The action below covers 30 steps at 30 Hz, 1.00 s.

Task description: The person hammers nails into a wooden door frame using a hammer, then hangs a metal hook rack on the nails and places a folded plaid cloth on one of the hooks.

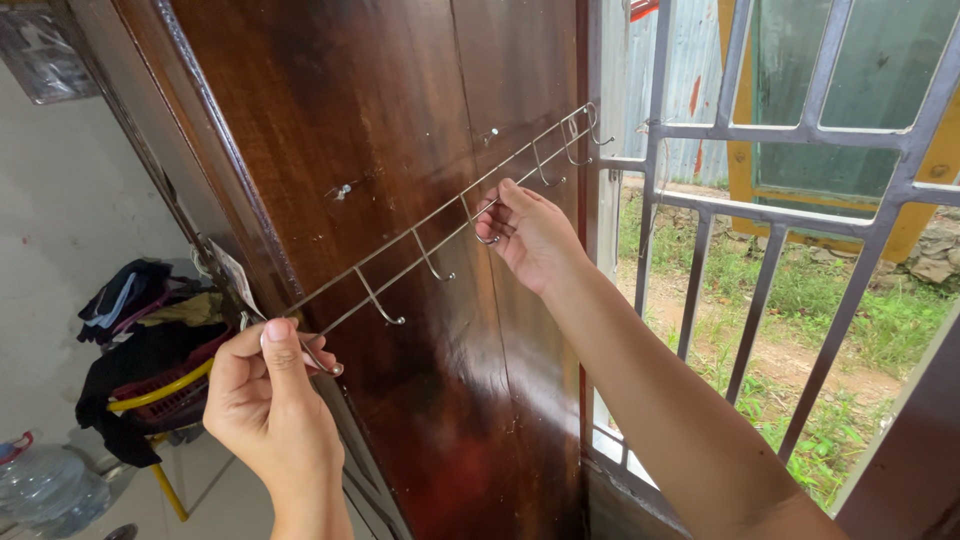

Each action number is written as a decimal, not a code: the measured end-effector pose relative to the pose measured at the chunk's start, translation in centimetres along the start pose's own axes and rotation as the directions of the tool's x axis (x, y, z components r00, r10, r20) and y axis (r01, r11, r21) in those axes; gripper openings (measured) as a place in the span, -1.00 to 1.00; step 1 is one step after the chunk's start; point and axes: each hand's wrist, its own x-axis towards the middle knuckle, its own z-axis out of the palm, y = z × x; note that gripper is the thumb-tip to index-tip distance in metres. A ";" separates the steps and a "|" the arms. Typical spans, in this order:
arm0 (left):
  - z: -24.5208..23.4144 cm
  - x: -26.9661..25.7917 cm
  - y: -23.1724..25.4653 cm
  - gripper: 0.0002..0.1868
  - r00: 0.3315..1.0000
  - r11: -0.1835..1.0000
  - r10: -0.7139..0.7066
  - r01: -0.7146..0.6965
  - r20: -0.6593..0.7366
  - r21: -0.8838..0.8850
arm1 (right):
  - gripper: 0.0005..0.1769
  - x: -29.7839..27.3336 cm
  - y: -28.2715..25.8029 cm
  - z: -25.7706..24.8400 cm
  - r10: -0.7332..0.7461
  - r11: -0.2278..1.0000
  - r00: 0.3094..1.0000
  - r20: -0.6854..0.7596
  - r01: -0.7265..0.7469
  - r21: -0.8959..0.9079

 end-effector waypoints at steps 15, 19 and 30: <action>2.6 3.3 2.2 -0.82 0.994 0.989 0.108 -0.107 -0.002 -0.100 | -0.80 0.5 -1.4 1.7 0.049 0.997 0.998 -0.028 -0.047 0.066; 3.2 4.7 2.9 -0.79 0.994 0.991 0.113 -0.112 0.011 -0.075 | -0.79 0.7 -1.7 2.2 0.045 0.997 0.999 -0.025 -0.044 0.059; 2.5 7.3 1.1 -0.75 0.988 0.988 0.152 -0.152 -0.008 0.030 | -0.78 1.3 -1.3 3.2 0.075 0.997 0.992 -0.102 -0.078 -0.024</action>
